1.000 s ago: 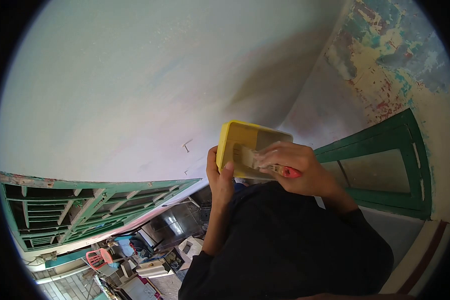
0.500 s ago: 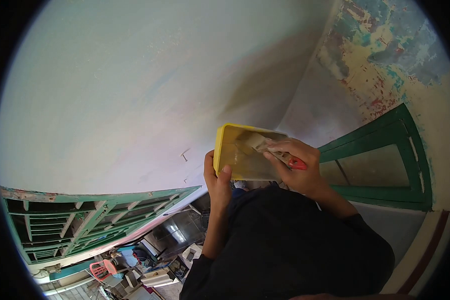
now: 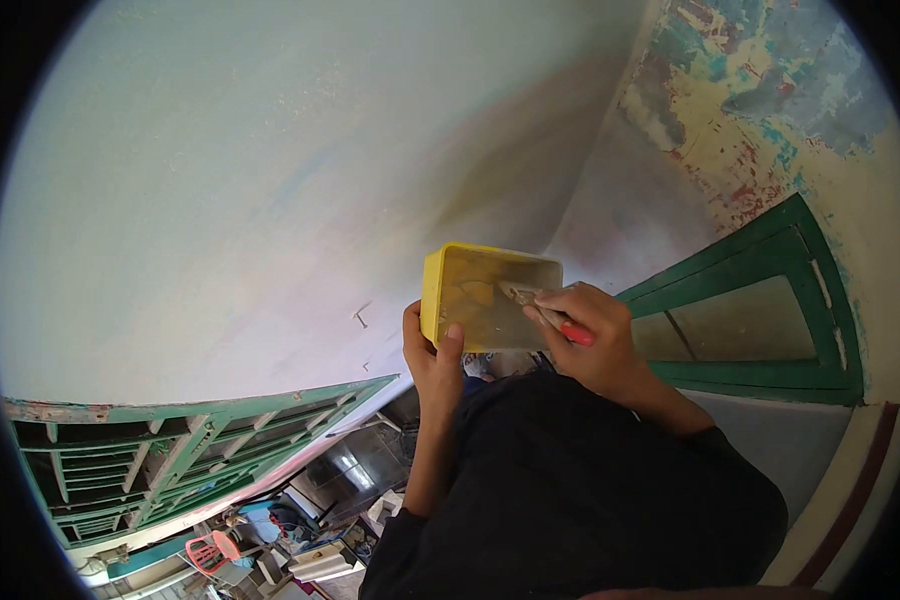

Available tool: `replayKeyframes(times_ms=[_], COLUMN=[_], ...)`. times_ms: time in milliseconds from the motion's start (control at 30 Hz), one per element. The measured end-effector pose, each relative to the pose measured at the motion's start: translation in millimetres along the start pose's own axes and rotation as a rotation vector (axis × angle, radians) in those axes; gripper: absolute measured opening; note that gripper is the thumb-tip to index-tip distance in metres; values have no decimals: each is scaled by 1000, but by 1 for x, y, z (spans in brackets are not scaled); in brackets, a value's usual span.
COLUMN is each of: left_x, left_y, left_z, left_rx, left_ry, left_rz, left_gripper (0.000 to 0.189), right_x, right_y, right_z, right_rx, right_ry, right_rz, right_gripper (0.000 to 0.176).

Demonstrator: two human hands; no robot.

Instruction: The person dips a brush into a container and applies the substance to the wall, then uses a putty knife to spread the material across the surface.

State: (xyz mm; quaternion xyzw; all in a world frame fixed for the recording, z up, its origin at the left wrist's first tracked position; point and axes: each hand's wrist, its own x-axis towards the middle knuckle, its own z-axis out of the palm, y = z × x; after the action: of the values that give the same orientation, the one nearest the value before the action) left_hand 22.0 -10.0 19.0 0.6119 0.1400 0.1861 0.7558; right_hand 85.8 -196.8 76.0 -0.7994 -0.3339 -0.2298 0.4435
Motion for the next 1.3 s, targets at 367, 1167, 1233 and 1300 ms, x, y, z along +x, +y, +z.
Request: replayKeyframes(times_ms=[367, 1167, 1233, 1300], left_x=[-5, -18, -18, -17], left_y=[-6, 6, 3, -1], left_z=[12, 26, 25, 24], left_rx=[104, 71, 60, 51], left_ry=[57, 64, 71, 72], left_rz=[30, -3, -14, -25], left_gripper=[47, 45, 46, 48], right_x=[0, -1, -2, -6], right_y=[6, 23, 25, 27], right_z=[1, -16, -20, -23], right_rx=[-113, 508, 534, 560], right_ry=[39, 324, 309, 299], right_rz=[138, 789, 814, 840], right_gripper=[12, 14, 14, 15])
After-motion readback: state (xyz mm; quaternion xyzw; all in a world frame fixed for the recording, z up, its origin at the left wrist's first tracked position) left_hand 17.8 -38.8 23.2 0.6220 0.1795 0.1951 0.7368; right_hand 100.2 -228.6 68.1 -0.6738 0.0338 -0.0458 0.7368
